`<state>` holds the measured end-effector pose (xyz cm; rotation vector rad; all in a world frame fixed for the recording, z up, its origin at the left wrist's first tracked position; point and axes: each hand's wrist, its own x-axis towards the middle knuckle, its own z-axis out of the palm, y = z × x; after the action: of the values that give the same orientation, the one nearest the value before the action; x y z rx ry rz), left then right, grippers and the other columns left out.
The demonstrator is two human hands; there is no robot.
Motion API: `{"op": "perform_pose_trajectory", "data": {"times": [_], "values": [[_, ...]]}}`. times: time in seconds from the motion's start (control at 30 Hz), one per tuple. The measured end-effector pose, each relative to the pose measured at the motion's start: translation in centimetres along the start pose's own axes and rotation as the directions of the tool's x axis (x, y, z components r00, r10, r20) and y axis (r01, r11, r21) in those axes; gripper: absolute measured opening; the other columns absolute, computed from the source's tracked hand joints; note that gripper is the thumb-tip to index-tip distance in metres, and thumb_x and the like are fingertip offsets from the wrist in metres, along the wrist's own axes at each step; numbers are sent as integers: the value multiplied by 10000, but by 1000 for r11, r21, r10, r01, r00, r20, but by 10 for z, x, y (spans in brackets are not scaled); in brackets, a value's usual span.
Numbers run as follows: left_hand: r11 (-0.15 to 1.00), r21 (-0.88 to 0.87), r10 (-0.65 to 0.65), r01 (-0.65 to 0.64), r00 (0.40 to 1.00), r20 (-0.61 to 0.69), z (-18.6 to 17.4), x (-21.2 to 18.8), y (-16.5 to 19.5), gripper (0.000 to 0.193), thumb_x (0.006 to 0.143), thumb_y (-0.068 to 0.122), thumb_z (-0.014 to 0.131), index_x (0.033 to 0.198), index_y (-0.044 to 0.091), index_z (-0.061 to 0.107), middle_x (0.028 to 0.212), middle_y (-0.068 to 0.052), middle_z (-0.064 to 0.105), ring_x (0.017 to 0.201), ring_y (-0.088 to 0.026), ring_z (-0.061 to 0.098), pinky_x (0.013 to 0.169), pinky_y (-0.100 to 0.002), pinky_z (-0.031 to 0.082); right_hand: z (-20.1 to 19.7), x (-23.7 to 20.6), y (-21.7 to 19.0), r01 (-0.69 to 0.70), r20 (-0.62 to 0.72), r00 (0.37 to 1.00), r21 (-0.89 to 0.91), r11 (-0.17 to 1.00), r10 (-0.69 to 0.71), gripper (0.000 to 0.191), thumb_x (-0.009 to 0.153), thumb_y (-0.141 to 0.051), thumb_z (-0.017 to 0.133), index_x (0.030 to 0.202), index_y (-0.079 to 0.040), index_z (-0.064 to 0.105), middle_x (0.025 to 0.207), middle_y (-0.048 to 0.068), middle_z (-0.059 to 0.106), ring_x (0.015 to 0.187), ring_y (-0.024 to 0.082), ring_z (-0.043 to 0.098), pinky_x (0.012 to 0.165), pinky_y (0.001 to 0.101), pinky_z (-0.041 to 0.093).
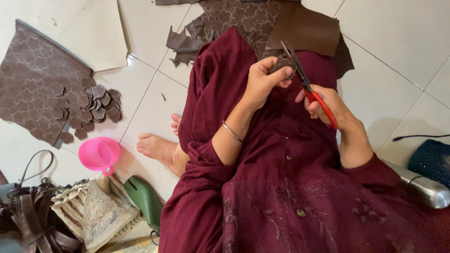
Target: The person sits on the floor and uses red-handled scissors to cut small, flower-shaped pieces from a brown patterned fabric. They hold the fabric with one hand and cut with the other, placing the finished shapes into a pile on the floor.
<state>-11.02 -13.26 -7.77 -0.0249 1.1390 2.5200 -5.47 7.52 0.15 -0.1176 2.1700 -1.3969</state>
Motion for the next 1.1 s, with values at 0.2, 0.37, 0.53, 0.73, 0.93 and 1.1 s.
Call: {"op": "perform_pose_trajectory", "data": {"times": [0.2,0.37,0.53,0.73,0.93,1.1], "values": [[1000,-2,17,-17,1000,-4,-2,0,-2,101,923,103,768,933,36,694,841,-42,723,704,-97,676,654,-238,577,-10,-3,5,-68,20,997,-21,997,68,927,660,-943,520,922,-58,611,624,-27,481,531,90,493,487,252,432],[999,0,38,-38,999,-8,-4,1,-3,104,928,100,773,924,42,687,832,-38,714,707,-89,660,655,-231,560,-16,-3,6,-67,23,997,-66,996,68,891,648,-951,513,857,-90,605,582,-38,485,497,83,494,468,245,419],[998,-13,57,-57,998,-28,-4,1,-1,107,933,110,777,949,46,693,831,-38,713,711,-80,648,653,-222,547,-19,-4,6,-83,32,996,-56,995,85,880,641,-946,528,833,-89,590,551,-36,465,467,89,468,440,249,384],[999,-16,48,-48,998,-42,-3,0,-2,119,922,115,780,942,47,685,828,-33,717,690,-76,646,630,-218,545,-18,-6,4,-113,42,992,-47,992,115,932,597,-961,531,887,-79,611,581,-36,445,479,99,430,440,261,346],[998,-43,49,-50,998,-29,-2,0,-1,111,926,94,782,938,33,690,804,-35,708,662,-71,619,607,-213,520,-15,-3,5,-111,41,993,-66,992,114,965,593,-990,494,906,-87,628,598,-36,499,498,92,505,456,251,431],[998,-35,42,-44,998,-54,-1,0,1,103,924,87,778,932,29,693,797,-30,704,662,-67,614,608,-210,516,-15,-4,8,-143,37,989,-10,990,143,942,601,-961,543,875,-62,617,578,-15,493,489,108,503,452,262,424]]}}
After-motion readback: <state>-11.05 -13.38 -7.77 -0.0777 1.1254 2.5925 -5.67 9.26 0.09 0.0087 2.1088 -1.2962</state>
